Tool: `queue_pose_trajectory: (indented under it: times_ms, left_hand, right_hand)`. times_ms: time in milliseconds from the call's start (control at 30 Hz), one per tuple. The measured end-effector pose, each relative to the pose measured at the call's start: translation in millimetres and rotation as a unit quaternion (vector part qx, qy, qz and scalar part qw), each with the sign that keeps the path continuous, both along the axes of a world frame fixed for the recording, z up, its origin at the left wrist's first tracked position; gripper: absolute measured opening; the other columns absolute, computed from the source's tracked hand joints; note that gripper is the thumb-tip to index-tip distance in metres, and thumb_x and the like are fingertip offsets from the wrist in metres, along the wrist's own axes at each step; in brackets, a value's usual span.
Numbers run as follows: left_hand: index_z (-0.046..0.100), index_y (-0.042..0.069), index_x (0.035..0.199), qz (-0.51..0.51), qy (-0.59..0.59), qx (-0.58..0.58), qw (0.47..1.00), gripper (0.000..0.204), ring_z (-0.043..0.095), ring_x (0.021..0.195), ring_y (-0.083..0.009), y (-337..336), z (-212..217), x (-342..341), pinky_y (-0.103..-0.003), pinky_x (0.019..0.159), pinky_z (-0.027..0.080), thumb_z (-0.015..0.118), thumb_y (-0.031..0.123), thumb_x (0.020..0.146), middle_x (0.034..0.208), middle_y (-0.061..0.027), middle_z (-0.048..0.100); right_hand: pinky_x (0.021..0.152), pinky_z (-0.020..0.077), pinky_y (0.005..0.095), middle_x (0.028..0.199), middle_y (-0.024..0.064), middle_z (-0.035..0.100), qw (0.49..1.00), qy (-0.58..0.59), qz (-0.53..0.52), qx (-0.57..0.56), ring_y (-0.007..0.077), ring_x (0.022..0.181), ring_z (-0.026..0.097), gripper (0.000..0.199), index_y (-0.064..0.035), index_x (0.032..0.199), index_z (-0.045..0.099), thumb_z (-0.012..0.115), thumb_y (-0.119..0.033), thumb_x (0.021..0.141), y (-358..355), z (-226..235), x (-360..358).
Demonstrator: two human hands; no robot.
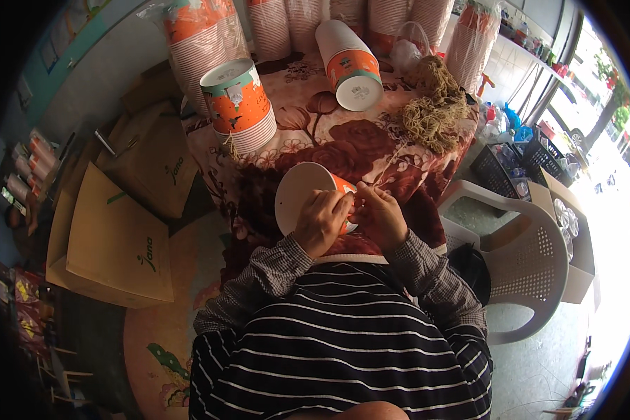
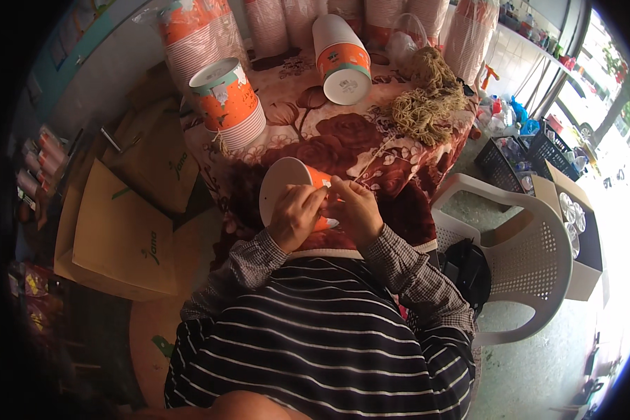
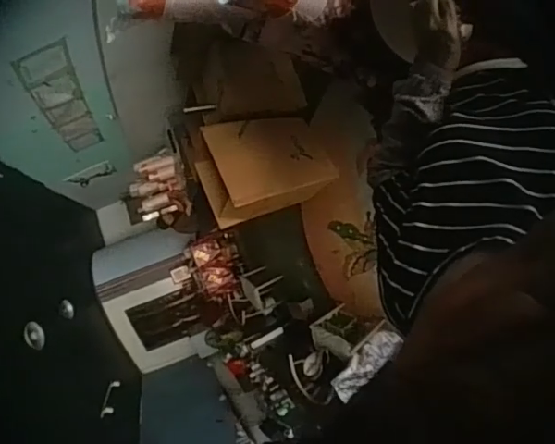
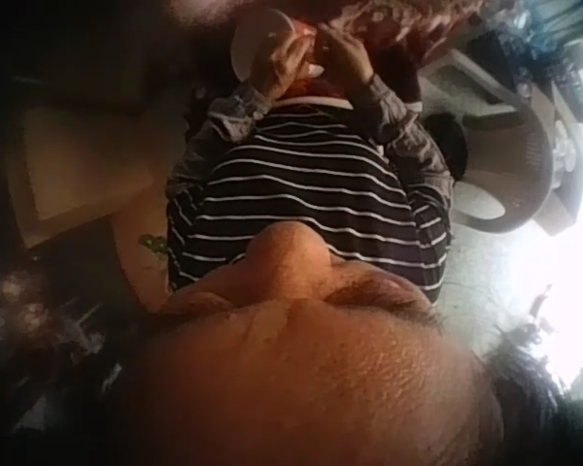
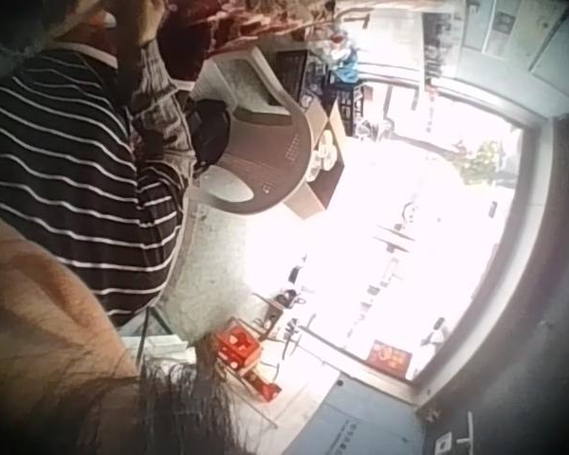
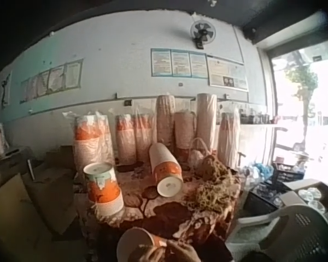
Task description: Threading a handle string through the holes of a paper bucket.
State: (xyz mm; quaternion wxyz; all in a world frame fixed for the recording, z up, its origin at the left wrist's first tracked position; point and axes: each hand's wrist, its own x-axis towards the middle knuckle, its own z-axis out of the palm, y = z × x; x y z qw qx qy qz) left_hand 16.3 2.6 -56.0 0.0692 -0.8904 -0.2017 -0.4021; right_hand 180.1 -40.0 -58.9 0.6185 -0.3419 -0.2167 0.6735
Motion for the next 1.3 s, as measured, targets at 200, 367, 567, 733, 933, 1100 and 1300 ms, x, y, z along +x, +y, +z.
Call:
queue_pose_trajectory:
  times_ms: [200, 367, 567, 733, 933, 1100, 1300]
  left_hand:
    - [0.069, 0.005, 0.089, -0.059, -0.119, -0.226, 0.965, 0.009, 0.063, 0.071, -0.0262, 10.5, 8.1, -4.0, -0.035, 0.063, 0.049, 0.07, 0.006, 0.079, 0.079, -0.0084, 0.062]
    - [0.069, -0.002, 0.087, -0.111, -0.121, -0.457, 0.874, 0.019, 0.062, 0.064, -0.0132, 23.3, 18.4, -21.2, -0.026, 0.059, 0.049, 0.068, 0.017, 0.089, 0.07, -0.0061, 0.066]
    - [0.068, -0.002, 0.093, -0.161, -0.158, -0.572, 0.789, 0.022, 0.059, 0.066, -0.0059, 30.2, 13.1, -22.1, -0.021, 0.061, 0.048, 0.063, 0.019, 0.094, 0.072, -0.0013, 0.066]
    - [0.067, -0.003, 0.095, -0.175, -0.193, -0.601, 0.756, 0.023, 0.06, 0.069, -0.0066, 29.1, 13.5, -21.0, -0.021, 0.064, 0.049, 0.062, 0.019, 0.095, 0.076, -0.0024, 0.067]
    - [0.067, -0.003, 0.095, -0.189, -0.207, -0.618, 0.735, 0.023, 0.06, 0.069, -0.0065, 29.7, 11.9, -20.0, -0.021, 0.064, 0.049, 0.061, 0.019, 0.095, 0.078, -0.0036, 0.068]
    - [0.068, -0.002, 0.092, -0.169, -0.196, -0.605, 0.753, 0.022, 0.059, 0.067, -0.0055, 27.8, 13.2, -19.5, -0.02, 0.063, 0.048, 0.062, 0.018, 0.095, 0.076, -0.0027, 0.068]
    - [0.069, -0.003, 0.093, -0.172, -0.164, -0.554, 0.798, 0.021, 0.058, 0.066, -0.0052, 27.0, 8.1, -17.2, -0.02, 0.061, 0.048, 0.065, 0.017, 0.093, 0.076, -0.0028, 0.068]
  right_hand:
    - [0.075, 0.0553, 0.0297, 0.09, 0.0072, 0.067, 0.961, -0.176, -0.077, 0.198, 0.0165, 0.083, 0.067, 0.02, 0.0004, 0.103, 0.06, 0.055, -0.019, 0.099, -3.4, 20.8, 6.1]
    - [0.075, 0.0517, 0.0249, 0.096, 0.0075, 0.068, 0.854, -0.452, -0.059, 0.25, 0.0133, 0.084, 0.065, 0.019, 0.0014, 0.11, 0.061, 0.059, -0.009, 0.094, -2.3, 30.7, 17.7]
    - [0.07, 0.0521, 0.0279, 0.093, 0.0082, 0.067, 0.792, -0.552, -0.044, 0.259, 0.0153, 0.081, 0.065, 0.02, -0.0007, 0.101, 0.066, 0.07, -0.013, 0.085, -1.3, 21.1, 15.6]
    - [0.073, 0.0515, 0.0272, 0.093, 0.0065, 0.067, 0.723, -0.597, -0.059, 0.341, 0.0144, 0.083, 0.064, 0.028, -0.001, 0.101, 0.064, 0.076, -0.009, 0.078, 1.4, 13.5, 6.8]
    - [0.077, 0.052, 0.0319, 0.09, 0.0111, 0.068, 0.764, -0.574, -0.08, 0.284, 0.0228, 0.083, 0.067, 0.022, -0.0011, 0.097, 0.065, 0.072, -0.012, 0.08, -2.4, 8.4, 0.3]
    - [0.073, 0.0522, 0.0317, 0.087, 0.0117, 0.069, 0.773, -0.567, -0.105, 0.265, 0.0224, 0.081, 0.068, 0.012, -0.0019, 0.092, 0.067, 0.068, -0.011, 0.083, -4.0, 11.0, 0.5]
    - [0.071, 0.0517, 0.0344, 0.086, 0.0139, 0.067, 0.763, -0.584, -0.122, 0.25, 0.026, 0.08, 0.067, 0.014, -0.0004, 0.095, 0.064, 0.065, -0.011, 0.086, -4.0, 10.9, -1.2]
